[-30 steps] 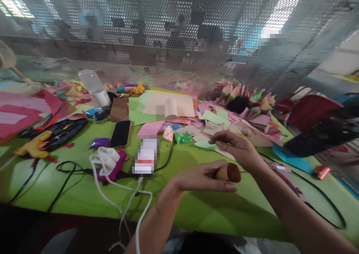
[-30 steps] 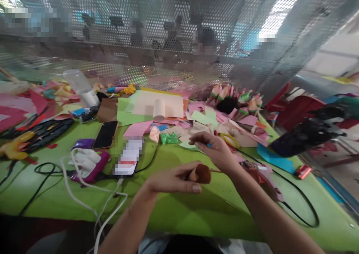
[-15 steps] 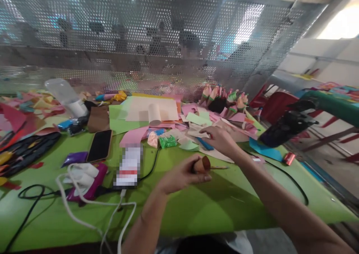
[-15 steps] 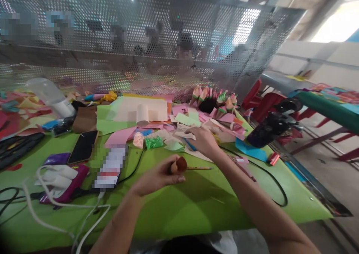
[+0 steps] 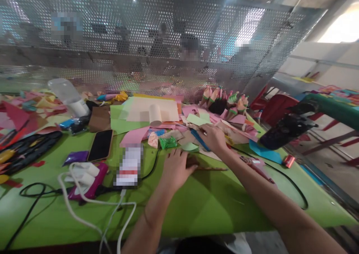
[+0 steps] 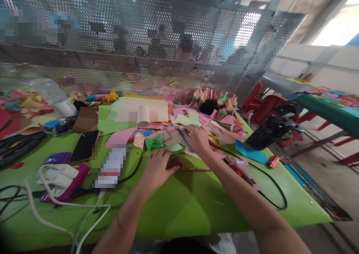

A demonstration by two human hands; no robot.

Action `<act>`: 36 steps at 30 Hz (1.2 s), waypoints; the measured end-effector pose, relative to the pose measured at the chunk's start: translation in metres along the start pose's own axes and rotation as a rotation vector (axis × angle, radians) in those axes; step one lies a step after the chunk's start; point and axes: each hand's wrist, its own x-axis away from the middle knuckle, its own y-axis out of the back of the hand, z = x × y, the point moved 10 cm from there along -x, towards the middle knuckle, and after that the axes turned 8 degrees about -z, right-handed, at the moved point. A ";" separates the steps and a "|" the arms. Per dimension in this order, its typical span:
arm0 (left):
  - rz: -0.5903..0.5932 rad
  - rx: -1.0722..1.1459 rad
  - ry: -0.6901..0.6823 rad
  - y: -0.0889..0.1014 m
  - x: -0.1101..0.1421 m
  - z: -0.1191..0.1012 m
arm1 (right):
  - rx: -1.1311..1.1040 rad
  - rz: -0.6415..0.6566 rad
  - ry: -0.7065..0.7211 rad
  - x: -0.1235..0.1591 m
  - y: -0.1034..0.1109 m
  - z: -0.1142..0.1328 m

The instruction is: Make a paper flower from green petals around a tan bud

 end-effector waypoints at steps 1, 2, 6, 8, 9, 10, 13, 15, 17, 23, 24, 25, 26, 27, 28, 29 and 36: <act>-0.044 0.100 0.019 0.004 -0.001 0.001 | -0.036 -0.022 0.007 0.002 0.007 0.002; -0.081 0.238 0.045 0.007 -0.002 0.004 | -0.086 -0.046 0.020 0.005 0.015 0.006; -0.081 1.059 0.237 0.001 -0.002 0.014 | -0.436 -0.164 0.172 0.027 0.048 0.035; -0.023 1.427 0.351 -0.009 0.000 0.014 | -0.473 -0.168 0.305 0.044 0.054 0.055; 0.001 1.555 0.392 -0.012 0.000 0.012 | -0.466 -0.168 0.369 0.052 0.056 0.064; 0.015 1.645 0.422 -0.014 0.000 0.011 | -0.458 -0.168 0.423 0.060 0.057 0.072; -0.032 1.761 0.503 -0.014 0.000 0.015 | -0.489 -0.139 0.530 0.076 0.057 0.085; -0.120 1.766 0.578 -0.013 0.000 0.025 | -0.573 -0.092 0.545 0.079 0.057 0.085; -0.189 1.742 0.660 -0.014 0.002 0.034 | -0.673 -0.093 0.443 0.074 0.059 0.070; -0.155 1.620 0.689 -0.019 0.004 0.036 | -1.048 -0.107 -0.242 0.055 0.026 -0.005; -0.131 1.610 0.643 -0.018 0.002 0.032 | -1.142 -0.019 -0.329 0.056 0.012 -0.007; -0.101 1.593 0.591 -0.018 0.001 0.028 | -1.221 0.069 -0.402 0.058 -0.001 -0.006; -0.077 1.563 0.545 -0.018 0.000 0.025 | -1.274 0.137 -0.460 0.061 -0.011 -0.006; -0.060 1.523 0.508 -0.017 -0.001 0.023 | -1.302 0.177 -0.503 0.063 -0.016 -0.006; -0.051 1.479 0.481 -0.017 -0.001 0.023 | -1.312 0.187 -0.536 0.064 -0.019 -0.007; -0.050 1.443 0.463 -0.016 -0.002 0.023 | -1.313 0.176 -0.559 0.064 -0.019 -0.010; -0.201 1.534 0.533 -0.003 -0.003 0.043 | -1.415 0.072 -0.669 0.065 -0.013 -0.019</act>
